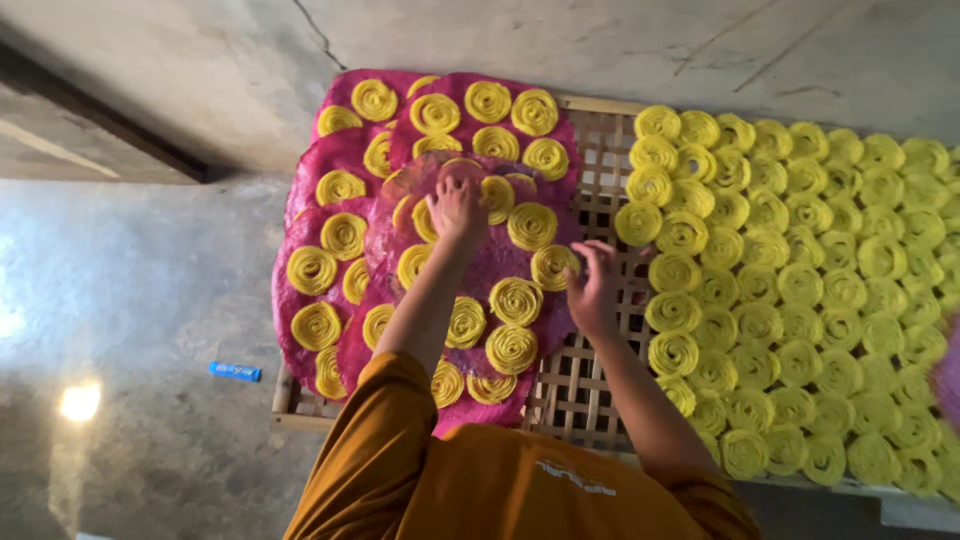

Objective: The person repeatedly picks up yellow spiral-shaped craft items from a pink sheet and places them onto a wooden lattice tray. The person also adjusts the pink sheet and occasionally moves items between the sheet and the tray.

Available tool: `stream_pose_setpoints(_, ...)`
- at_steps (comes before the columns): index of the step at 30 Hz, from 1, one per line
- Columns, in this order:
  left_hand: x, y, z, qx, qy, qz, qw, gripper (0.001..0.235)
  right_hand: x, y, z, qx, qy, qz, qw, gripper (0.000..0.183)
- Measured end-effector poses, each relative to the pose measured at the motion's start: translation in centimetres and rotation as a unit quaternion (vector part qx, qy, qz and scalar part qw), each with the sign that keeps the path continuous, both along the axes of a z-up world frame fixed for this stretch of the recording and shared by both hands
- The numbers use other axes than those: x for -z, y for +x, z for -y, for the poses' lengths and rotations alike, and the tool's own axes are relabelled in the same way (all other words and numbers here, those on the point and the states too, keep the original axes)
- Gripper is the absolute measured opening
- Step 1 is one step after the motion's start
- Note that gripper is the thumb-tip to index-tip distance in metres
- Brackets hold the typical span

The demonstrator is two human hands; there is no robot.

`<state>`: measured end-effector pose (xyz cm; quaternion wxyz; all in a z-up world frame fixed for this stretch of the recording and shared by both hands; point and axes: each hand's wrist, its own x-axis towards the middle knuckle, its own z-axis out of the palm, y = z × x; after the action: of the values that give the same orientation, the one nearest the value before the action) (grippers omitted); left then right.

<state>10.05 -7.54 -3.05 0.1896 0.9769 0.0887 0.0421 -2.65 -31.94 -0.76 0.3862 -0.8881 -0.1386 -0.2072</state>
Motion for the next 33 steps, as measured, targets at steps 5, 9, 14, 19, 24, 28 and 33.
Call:
stream_pose_setpoints(5, -2.4, -2.6, 3.1, 0.050, -0.205, 0.045, 0.976, 0.017, 4.8, 2.2, 0.0, -0.047, 0.325, -0.305, 0.894, 0.037)
stream_pose_setpoints(9, -5.2, -7.8, 7.4, 0.184, -0.247, -0.010, 0.951, 0.025, 8.5, 3.7, 1.3, 0.008, 0.700, -0.410, 0.585, 0.040)
stream_pose_setpoints(14, -5.0, -9.5, 8.6, 0.228, -0.244, -0.017, 0.942, 0.051, 9.5, 3.5, 7.0, 0.086, 0.454, -0.347, 0.816, 0.034)
stream_pose_setpoints(19, -0.9, -6.7, 7.6, 0.163, -0.061, -0.028, 0.984, 0.067, 7.6, 3.4, 12.2, 0.147, 0.011, -0.281, 0.948, 0.039)
stream_pose_setpoints(24, 1.6, -4.9, 7.3, 0.126, -0.089, 0.021, 0.988, 0.061, 5.3, 3.9, 12.8, 0.132, 0.013, -0.215, 0.967, 0.041)
stream_pose_setpoints(28, 3.0, -4.2, 7.4, 0.099, -0.123, 0.013, 0.987, 0.058, 3.8, 3.9, 12.5, 0.136, -0.029, -0.164, 0.977, 0.038)
stream_pose_setpoints(33, 3.7, -2.1, 7.0, 0.105, -0.109, -0.008, 0.989, 0.045, 1.8, 4.3, 12.1, 0.139, -0.171, -0.071, 0.973, 0.043)
